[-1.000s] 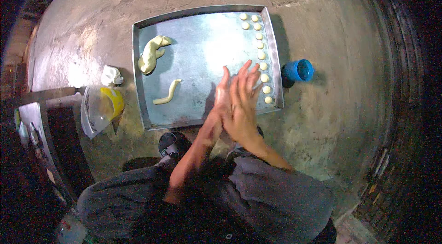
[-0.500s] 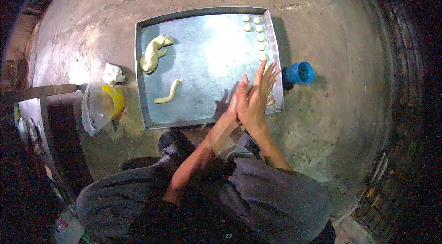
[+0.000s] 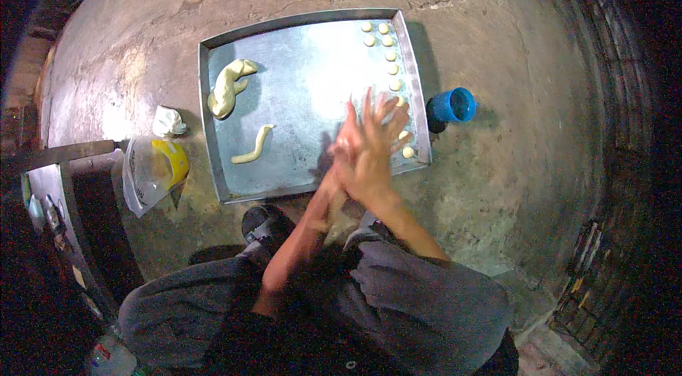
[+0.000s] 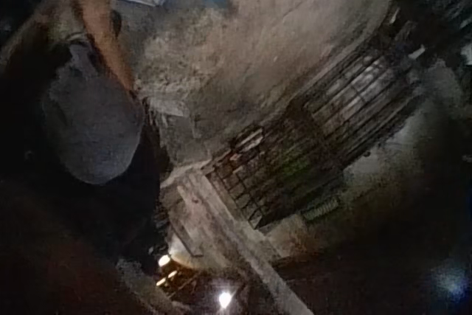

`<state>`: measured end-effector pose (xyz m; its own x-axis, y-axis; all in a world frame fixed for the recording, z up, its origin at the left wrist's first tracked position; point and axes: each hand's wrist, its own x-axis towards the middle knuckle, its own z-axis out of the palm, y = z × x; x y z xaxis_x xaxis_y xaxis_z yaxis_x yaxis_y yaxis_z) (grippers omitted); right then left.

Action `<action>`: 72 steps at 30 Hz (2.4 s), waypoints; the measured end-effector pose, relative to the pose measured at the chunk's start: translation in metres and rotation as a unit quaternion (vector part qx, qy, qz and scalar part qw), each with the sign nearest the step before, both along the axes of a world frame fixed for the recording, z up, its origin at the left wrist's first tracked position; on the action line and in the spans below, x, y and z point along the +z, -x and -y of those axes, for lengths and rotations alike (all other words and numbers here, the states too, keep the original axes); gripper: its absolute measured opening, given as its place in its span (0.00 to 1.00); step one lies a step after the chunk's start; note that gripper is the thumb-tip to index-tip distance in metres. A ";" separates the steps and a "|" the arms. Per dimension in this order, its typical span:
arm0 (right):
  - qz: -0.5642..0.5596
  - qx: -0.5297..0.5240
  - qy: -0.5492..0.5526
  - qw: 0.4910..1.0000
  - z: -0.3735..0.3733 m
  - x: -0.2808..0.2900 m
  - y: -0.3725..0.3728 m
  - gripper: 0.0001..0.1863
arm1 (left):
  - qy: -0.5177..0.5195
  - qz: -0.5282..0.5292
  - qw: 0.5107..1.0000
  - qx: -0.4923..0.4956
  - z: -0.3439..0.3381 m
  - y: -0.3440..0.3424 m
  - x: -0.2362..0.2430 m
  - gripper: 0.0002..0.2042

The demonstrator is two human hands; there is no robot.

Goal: The person rolls pieces of dough by hand on a metal tray and arranges them into rows.

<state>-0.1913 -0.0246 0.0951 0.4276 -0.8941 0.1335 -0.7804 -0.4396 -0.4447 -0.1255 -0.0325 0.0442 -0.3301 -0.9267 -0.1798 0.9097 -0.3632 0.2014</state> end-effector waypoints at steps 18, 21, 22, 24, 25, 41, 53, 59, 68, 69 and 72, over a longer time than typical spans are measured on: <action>0.058 -0.019 -0.047 0.997 -0.017 -0.023 0.032 0.40 | 0.008 0.042 0.999 0.004 0.010 0.011 -0.021 0.43; 0.062 -0.087 -0.053 0.993 0.011 -0.019 0.027 0.43 | -0.080 0.191 0.978 -0.007 -0.009 0.018 0.014 0.33; 0.052 -0.073 -0.042 0.995 0.014 -0.012 0.018 0.45 | -0.066 0.158 0.985 0.014 -0.008 0.022 0.011 0.33; 0.050 -0.006 -0.059 0.997 0.004 0.004 -0.002 0.45 | 0.002 0.011 0.999 0.041 -0.002 0.019 -0.010 0.34; 0.065 0.009 -0.053 0.996 -0.006 0.004 0.004 0.45 | 0.022 -0.019 0.999 0.030 0.001 0.016 -0.010 0.34; -0.042 -0.031 -0.035 0.998 0.005 -0.008 0.030 0.51 | -0.006 0.008 1.000 -0.002 0.010 0.010 -0.007 0.40; 0.021 -0.087 0.006 0.996 0.014 -0.023 0.026 0.44 | -0.046 0.030 0.998 -0.029 0.003 0.014 0.001 0.44; 0.019 0.085 -0.019 0.996 -0.014 0.003 0.001 0.42 | 0.026 -0.095 0.994 0.038 0.013 0.011 -0.008 0.49; -0.018 0.050 -0.031 0.998 0.009 0.000 -0.010 0.50 | 0.082 -0.043 0.995 0.020 0.006 0.009 -0.013 0.48; -0.010 0.024 -0.027 0.999 0.001 0.001 -0.005 0.50 | 0.107 -0.062 0.992 0.012 0.012 0.012 -0.015 0.47; -0.022 -0.060 -0.041 0.997 -0.002 -0.017 0.014 0.49 | 0.078 -0.004 0.997 0.005 0.020 0.008 -0.010 0.48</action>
<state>-0.2049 -0.0222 0.0784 0.3209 -0.9462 0.0409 -0.8449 -0.3055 -0.4391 -0.1334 -0.0525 0.0337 -0.3223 -0.9462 -0.0306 0.9148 -0.3196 0.2471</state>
